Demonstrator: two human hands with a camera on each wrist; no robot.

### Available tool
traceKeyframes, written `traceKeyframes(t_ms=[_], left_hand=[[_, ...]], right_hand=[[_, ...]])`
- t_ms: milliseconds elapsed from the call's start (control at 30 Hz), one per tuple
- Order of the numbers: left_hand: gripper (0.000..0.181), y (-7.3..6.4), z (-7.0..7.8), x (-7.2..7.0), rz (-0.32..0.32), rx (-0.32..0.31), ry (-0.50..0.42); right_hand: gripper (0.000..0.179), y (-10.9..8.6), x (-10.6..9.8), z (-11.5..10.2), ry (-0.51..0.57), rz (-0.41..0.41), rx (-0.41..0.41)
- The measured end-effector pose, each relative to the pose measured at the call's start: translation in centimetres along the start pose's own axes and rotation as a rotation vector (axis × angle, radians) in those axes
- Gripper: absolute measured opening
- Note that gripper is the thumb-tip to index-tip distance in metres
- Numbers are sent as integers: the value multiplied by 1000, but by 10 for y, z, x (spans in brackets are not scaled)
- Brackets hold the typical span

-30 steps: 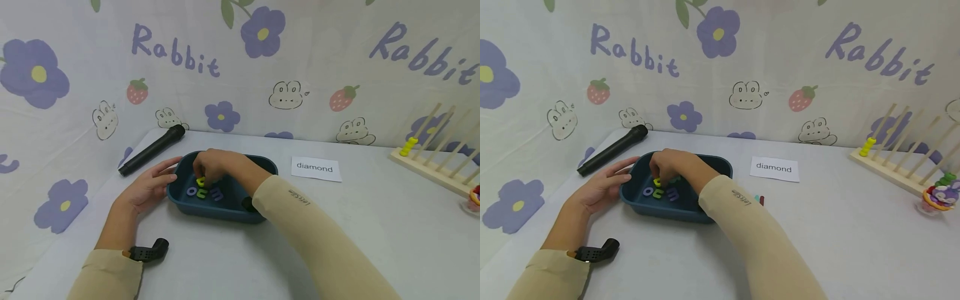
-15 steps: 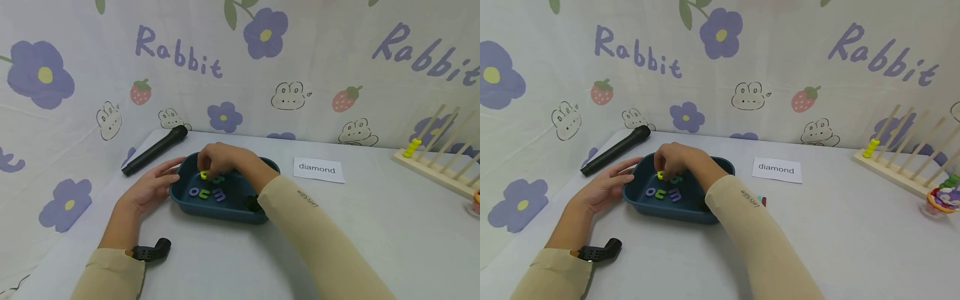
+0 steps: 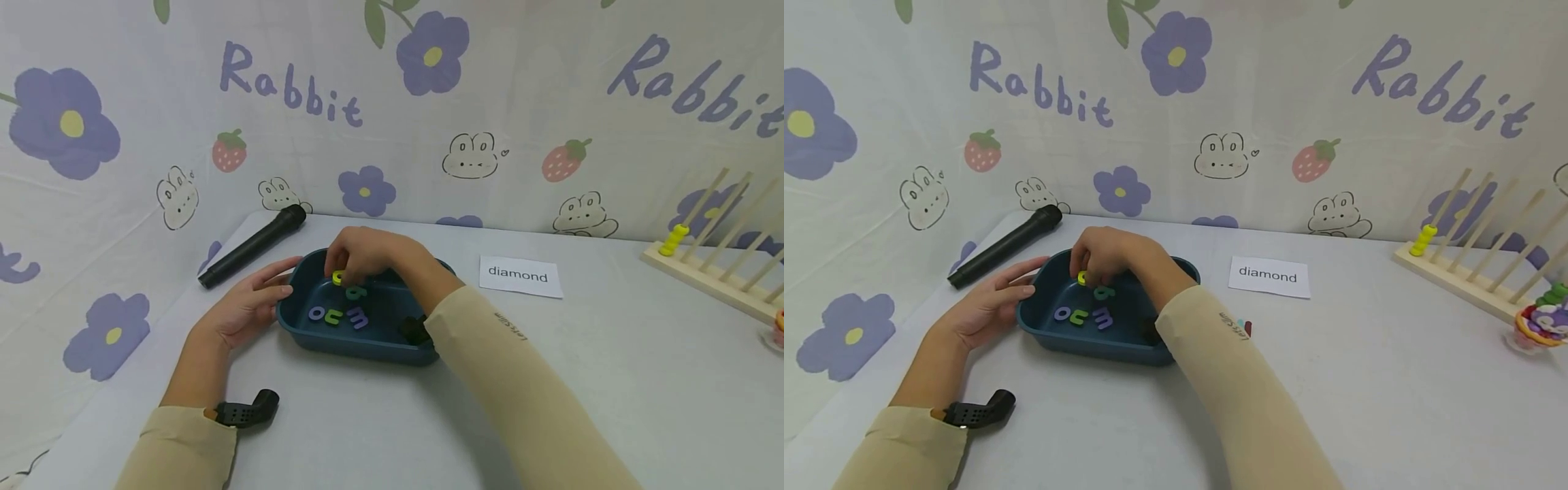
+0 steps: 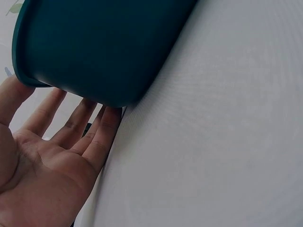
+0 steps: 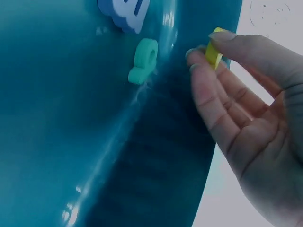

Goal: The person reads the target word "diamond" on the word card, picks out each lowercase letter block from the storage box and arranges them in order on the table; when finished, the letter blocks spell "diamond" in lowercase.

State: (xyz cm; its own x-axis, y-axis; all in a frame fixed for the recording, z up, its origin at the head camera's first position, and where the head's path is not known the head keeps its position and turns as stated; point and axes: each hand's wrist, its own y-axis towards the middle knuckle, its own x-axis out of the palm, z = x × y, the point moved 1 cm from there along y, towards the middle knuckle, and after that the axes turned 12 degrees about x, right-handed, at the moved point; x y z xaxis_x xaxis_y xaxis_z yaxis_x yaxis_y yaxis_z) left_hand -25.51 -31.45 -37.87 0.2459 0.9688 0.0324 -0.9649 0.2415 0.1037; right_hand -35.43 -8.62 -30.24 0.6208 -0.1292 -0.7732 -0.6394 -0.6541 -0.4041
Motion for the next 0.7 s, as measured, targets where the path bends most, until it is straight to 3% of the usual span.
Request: traceKeyframes(t_ms=[200, 700], left_hand=[[60, 1, -1, 0, -13, 5, 6], [60, 2, 0, 3, -13, -2, -3]], right_hand=[[27, -11, -11, 2, 73, 38, 6], [34, -52, -31, 10, 111, 152, 47]])
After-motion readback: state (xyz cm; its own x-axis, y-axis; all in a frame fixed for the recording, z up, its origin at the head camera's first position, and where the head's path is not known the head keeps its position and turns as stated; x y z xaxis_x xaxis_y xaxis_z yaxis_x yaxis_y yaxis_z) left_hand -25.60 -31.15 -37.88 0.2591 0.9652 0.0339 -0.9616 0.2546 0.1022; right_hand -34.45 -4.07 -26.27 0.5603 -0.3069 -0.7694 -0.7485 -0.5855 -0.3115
